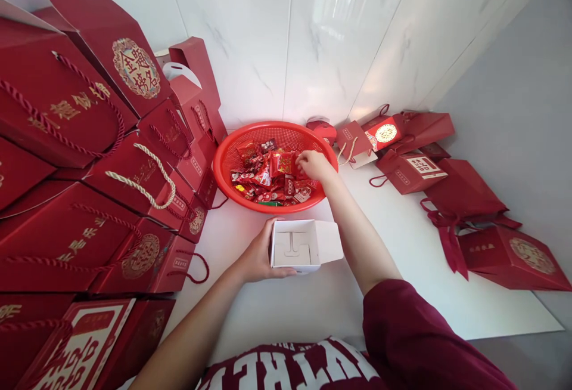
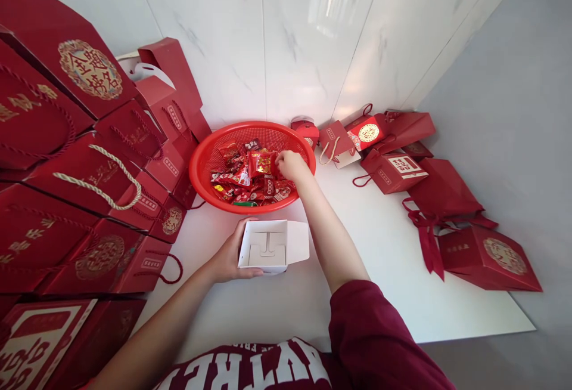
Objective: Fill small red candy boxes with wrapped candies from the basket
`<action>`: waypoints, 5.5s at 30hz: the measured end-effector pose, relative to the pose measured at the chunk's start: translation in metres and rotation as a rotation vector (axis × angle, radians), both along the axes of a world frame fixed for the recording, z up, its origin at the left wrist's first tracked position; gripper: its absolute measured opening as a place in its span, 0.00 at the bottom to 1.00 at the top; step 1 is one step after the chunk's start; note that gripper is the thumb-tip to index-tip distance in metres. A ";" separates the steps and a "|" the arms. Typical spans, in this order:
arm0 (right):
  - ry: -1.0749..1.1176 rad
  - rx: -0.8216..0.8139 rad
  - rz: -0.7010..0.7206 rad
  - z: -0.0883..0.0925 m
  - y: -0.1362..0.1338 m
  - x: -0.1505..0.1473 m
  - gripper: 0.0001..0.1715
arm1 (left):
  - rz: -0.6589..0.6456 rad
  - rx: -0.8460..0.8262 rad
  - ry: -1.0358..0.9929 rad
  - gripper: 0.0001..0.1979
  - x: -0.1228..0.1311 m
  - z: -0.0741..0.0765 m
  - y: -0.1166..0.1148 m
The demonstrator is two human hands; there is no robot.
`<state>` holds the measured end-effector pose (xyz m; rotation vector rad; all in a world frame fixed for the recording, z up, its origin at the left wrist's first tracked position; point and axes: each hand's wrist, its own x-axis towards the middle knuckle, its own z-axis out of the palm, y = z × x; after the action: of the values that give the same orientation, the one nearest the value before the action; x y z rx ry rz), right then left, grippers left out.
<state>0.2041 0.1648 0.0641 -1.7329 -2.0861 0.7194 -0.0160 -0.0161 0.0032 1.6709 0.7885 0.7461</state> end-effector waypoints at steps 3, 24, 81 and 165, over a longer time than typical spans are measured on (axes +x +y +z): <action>-0.191 -0.142 0.121 0.000 -0.002 -0.003 0.14 | 0.000 0.011 0.003 0.52 0.000 0.000 0.000; -0.163 -0.086 0.490 0.028 -0.028 0.001 0.29 | -0.013 0.030 0.004 0.51 -0.001 0.000 0.001; 0.614 -0.014 0.525 0.069 -0.119 0.008 0.05 | -0.006 0.009 0.056 0.53 -0.002 0.007 0.002; -0.373 -0.374 0.753 0.027 -0.022 -0.035 0.15 | -0.003 0.015 0.045 0.53 -0.005 0.004 -0.003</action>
<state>0.1686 0.1425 0.0908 -1.2677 -3.0820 1.1066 -0.0206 -0.0187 0.0074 1.7069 0.8137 0.7162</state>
